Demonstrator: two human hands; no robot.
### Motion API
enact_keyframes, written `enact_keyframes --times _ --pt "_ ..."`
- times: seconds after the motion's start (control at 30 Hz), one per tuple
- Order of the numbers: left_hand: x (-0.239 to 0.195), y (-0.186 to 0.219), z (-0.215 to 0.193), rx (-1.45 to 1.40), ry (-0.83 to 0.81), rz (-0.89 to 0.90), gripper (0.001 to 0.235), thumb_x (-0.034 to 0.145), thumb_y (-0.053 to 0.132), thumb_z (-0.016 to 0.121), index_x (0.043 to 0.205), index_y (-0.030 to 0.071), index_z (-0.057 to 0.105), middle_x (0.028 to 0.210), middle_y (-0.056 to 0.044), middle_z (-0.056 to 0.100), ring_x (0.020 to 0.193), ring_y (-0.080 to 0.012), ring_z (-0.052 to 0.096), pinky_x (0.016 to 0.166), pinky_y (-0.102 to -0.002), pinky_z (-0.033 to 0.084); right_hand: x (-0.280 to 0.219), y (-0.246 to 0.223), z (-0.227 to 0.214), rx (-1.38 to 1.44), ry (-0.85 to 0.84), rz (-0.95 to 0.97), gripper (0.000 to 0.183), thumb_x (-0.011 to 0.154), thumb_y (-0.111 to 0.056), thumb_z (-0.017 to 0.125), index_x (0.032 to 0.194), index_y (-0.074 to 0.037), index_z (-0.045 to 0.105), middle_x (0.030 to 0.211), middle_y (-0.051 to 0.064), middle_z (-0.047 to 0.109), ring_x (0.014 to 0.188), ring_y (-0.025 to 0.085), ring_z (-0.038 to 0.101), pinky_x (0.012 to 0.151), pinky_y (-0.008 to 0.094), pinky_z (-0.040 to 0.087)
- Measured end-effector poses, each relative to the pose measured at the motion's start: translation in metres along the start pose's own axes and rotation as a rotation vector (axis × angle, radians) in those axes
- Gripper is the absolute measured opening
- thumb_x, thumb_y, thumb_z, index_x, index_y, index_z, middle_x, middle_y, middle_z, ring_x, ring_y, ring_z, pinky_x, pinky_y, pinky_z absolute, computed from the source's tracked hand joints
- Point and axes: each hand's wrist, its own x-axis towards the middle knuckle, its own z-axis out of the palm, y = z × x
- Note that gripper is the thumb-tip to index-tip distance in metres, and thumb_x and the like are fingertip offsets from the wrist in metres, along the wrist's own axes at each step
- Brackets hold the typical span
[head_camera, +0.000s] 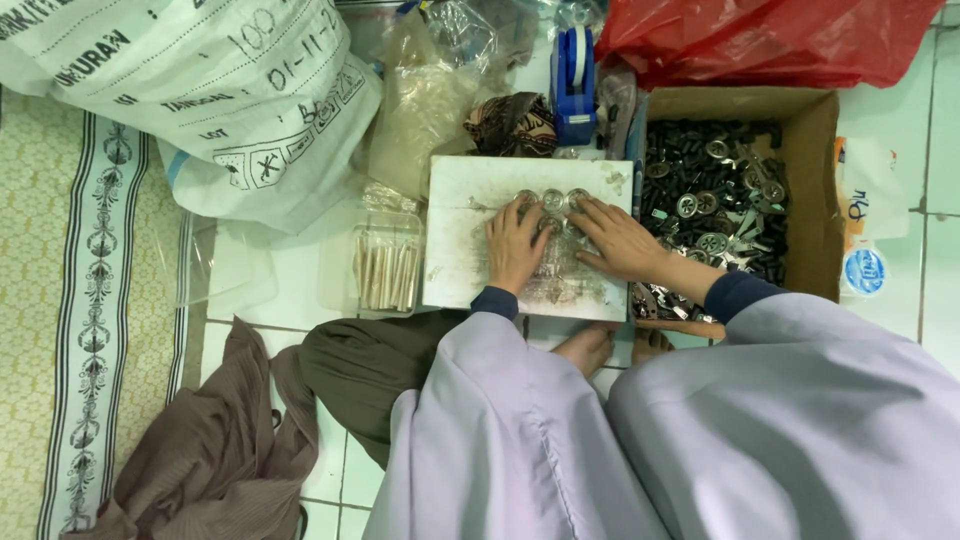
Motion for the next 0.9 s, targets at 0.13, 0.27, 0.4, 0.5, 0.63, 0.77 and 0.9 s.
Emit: enact_keyframes --times 0.13,0.27,0.4,0.5,0.63,0.77,0.9 --pt "0.001 -0.001 0.006 0.076 -0.023 0.052 0.042 0.108 0.042 0.051 0.145 0.023 0.054 0.157 -0.016 0.041 0.148 -0.0363 0.035 0.118 -0.057 0.027 0.002 0.008 0.016 -0.050 0.020 -0.037 0.072 0.099 -0.050 0.052 0.160 -0.018 0.030 0.160 0.021 0.034 0.147 0.039 0.035 0.115 0.056 0.034" --pt "0.005 0.009 -0.005 0.138 -0.196 0.044 0.043 0.111 0.042 0.038 0.151 0.029 0.050 0.164 -0.018 0.033 0.155 -0.0380 0.025 0.121 -0.067 0.012 0.000 0.016 0.035 -0.161 0.027 -0.084 0.071 0.101 -0.056 0.046 0.161 -0.020 0.031 0.164 0.018 0.031 0.152 0.035 0.029 0.119 0.056 0.028" --pt "0.005 0.009 -0.004 0.133 -0.220 0.022 0.046 0.111 0.045 0.036 0.152 0.029 0.049 0.164 -0.020 0.033 0.155 -0.0387 0.025 0.121 -0.068 0.011 0.000 0.019 0.040 -0.185 0.031 -0.090 0.072 0.102 -0.060 0.041 0.161 -0.020 0.032 0.165 0.017 0.031 0.153 0.034 0.027 0.121 0.056 0.025" --pt "0.003 0.004 0.004 0.158 -0.208 0.028 0.047 0.110 0.048 0.034 0.153 0.032 0.047 0.165 -0.019 0.032 0.155 -0.0369 0.026 0.122 -0.068 0.012 0.000 0.021 0.044 -0.174 0.028 -0.082 0.074 0.100 -0.060 0.042 0.162 -0.022 0.029 0.166 0.017 0.028 0.153 0.034 0.028 0.120 0.056 0.026" --pt "0.002 0.004 0.003 0.156 -0.186 0.044 0.046 0.110 0.046 0.035 0.153 0.032 0.047 0.164 -0.020 0.033 0.155 -0.0369 0.027 0.122 -0.068 0.013 -0.001 0.012 0.024 -0.128 0.035 -0.044 0.073 0.101 -0.059 0.042 0.162 -0.022 0.028 0.167 0.017 0.026 0.152 0.034 0.028 0.119 0.055 0.029" --pt "0.003 -0.002 0.007 0.100 -0.165 0.041 0.047 0.110 0.045 0.037 0.154 0.029 0.045 0.164 -0.021 0.032 0.154 -0.0363 0.027 0.121 -0.067 0.013 -0.010 0.020 0.005 0.046 0.097 0.085 0.071 0.104 -0.053 0.042 0.163 -0.019 0.025 0.165 0.022 0.026 0.149 0.039 0.031 0.116 0.058 0.032" --pt "0.006 -0.008 0.009 -0.124 -0.133 -0.048 0.052 0.110 0.045 0.038 0.156 0.025 0.043 0.166 -0.023 0.025 0.156 -0.0394 0.018 0.121 -0.068 0.007 -0.033 0.030 -0.026 0.218 0.320 0.268 0.059 0.106 -0.031 0.053 0.157 -0.007 0.037 0.161 0.030 0.029 0.145 0.046 0.036 0.113 0.059 0.036"
